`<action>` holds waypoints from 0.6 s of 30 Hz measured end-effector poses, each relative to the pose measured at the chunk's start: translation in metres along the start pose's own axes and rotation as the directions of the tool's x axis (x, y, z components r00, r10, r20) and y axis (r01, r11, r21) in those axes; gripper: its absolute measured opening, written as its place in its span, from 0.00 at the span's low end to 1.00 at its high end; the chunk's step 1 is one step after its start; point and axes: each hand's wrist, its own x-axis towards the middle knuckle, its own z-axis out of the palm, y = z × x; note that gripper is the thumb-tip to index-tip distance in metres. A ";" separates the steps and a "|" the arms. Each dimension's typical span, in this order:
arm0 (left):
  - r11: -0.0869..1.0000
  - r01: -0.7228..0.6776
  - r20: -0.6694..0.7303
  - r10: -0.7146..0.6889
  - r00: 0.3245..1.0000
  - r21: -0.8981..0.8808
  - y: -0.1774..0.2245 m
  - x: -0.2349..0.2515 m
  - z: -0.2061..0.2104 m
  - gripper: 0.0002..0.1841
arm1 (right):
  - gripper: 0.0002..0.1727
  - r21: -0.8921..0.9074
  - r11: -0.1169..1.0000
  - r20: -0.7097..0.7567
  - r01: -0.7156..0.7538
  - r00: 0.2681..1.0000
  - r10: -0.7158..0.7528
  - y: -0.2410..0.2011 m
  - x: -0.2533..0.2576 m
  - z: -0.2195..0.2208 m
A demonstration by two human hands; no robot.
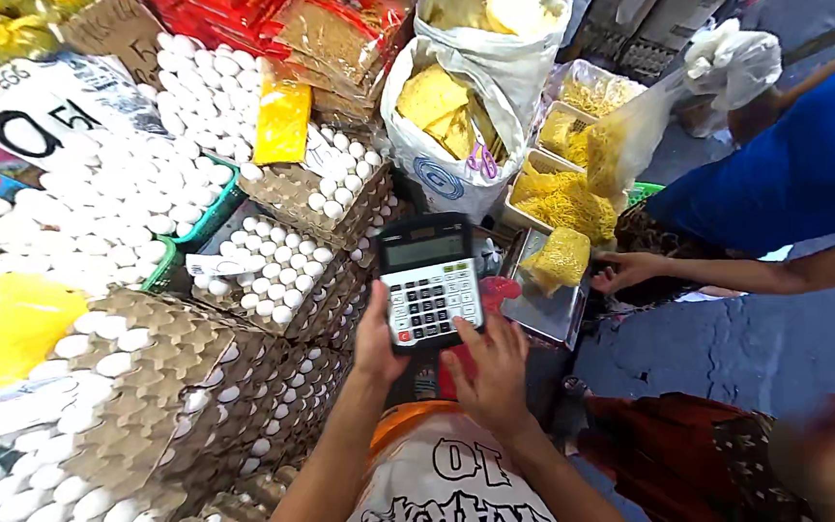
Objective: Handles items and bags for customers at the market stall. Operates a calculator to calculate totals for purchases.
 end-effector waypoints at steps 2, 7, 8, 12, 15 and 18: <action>0.998 -0.057 0.014 0.056 0.998 0.033 0.012 -0.012 -0.025 0.35 | 0.31 -0.013 1.000 0.172 0.025 0.985 -0.022 -0.009 -0.006 0.007; 0.992 -0.095 -0.023 0.097 0.995 0.087 0.028 -0.048 -0.074 0.38 | 0.33 0.045 0.990 0.423 0.132 0.896 -0.138 -0.019 -0.018 0.024; 0.992 -0.095 -0.045 0.099 0.994 0.083 0.028 -0.052 -0.078 0.38 | 0.33 0.052 0.989 0.441 0.141 0.885 -0.149 -0.020 -0.018 0.025; 0.992 -0.124 -0.096 0.125 0.988 0.012 0.022 -0.053 -0.083 0.39 | 0.34 0.072 0.987 0.463 0.141 0.872 -0.158 -0.023 -0.012 0.032; 0.986 -0.164 -0.111 0.162 0.980 -0.007 0.024 -0.045 -0.077 0.38 | 0.34 0.060 0.989 0.443 0.135 0.884 -0.147 -0.024 -0.004 0.037; 0.980 -0.197 -0.112 0.193 0.975 -0.027 0.027 -0.038 -0.069 0.37 | 0.34 0.045 0.990 0.447 0.133 0.884 -0.139 -0.023 0.005 0.037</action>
